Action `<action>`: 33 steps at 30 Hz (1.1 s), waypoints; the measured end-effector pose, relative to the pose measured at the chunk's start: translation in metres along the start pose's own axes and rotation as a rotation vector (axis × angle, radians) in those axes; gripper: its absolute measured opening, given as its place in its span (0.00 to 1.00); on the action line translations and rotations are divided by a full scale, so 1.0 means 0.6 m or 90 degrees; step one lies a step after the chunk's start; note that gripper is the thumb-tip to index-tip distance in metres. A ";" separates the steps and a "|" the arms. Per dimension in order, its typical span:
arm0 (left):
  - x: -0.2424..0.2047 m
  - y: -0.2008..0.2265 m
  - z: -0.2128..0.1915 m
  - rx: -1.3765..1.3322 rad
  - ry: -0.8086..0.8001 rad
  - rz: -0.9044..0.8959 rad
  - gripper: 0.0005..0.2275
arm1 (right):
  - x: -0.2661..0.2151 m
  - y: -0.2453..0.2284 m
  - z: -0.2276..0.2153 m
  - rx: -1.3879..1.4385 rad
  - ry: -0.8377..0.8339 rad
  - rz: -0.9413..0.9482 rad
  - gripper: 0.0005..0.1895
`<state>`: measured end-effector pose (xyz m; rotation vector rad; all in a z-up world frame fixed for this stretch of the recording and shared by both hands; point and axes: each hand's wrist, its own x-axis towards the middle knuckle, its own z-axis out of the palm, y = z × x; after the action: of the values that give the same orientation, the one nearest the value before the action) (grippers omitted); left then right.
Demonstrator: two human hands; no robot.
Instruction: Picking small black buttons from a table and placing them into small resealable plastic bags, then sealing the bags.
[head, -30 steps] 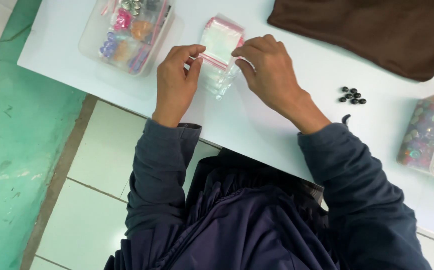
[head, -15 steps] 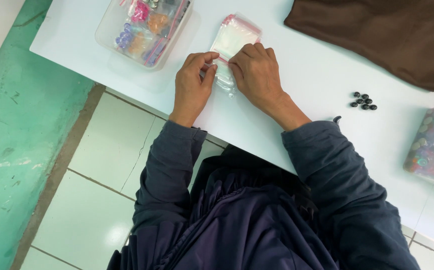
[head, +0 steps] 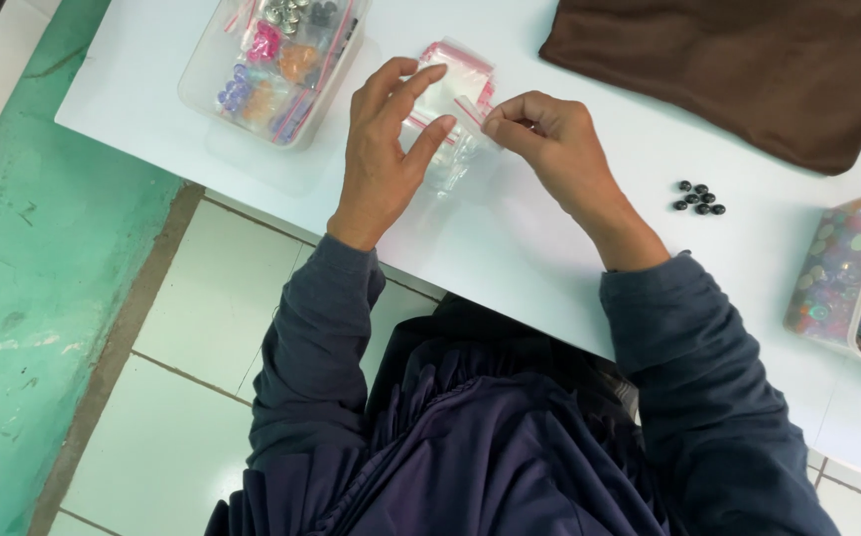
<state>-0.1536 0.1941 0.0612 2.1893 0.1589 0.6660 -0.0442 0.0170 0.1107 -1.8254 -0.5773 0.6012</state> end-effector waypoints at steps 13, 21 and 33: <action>0.127 0.195 0.129 -0.203 -0.343 -0.009 0.06 | -0.155 0.050 -0.189 -0.298 0.204 -0.270 0.03; 0.152 0.210 0.246 -0.154 -0.307 0.185 0.09 | -0.180 0.113 -0.263 -0.094 0.280 -0.029 0.05; 0.088 0.209 0.307 -0.122 -0.109 0.249 0.05 | -0.179 0.142 -0.230 -0.119 0.372 -0.103 0.12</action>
<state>-0.0278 0.0036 0.0804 2.0934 -0.4162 0.6710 -0.0272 -0.1751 0.0841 -1.9847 -0.3816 -0.1086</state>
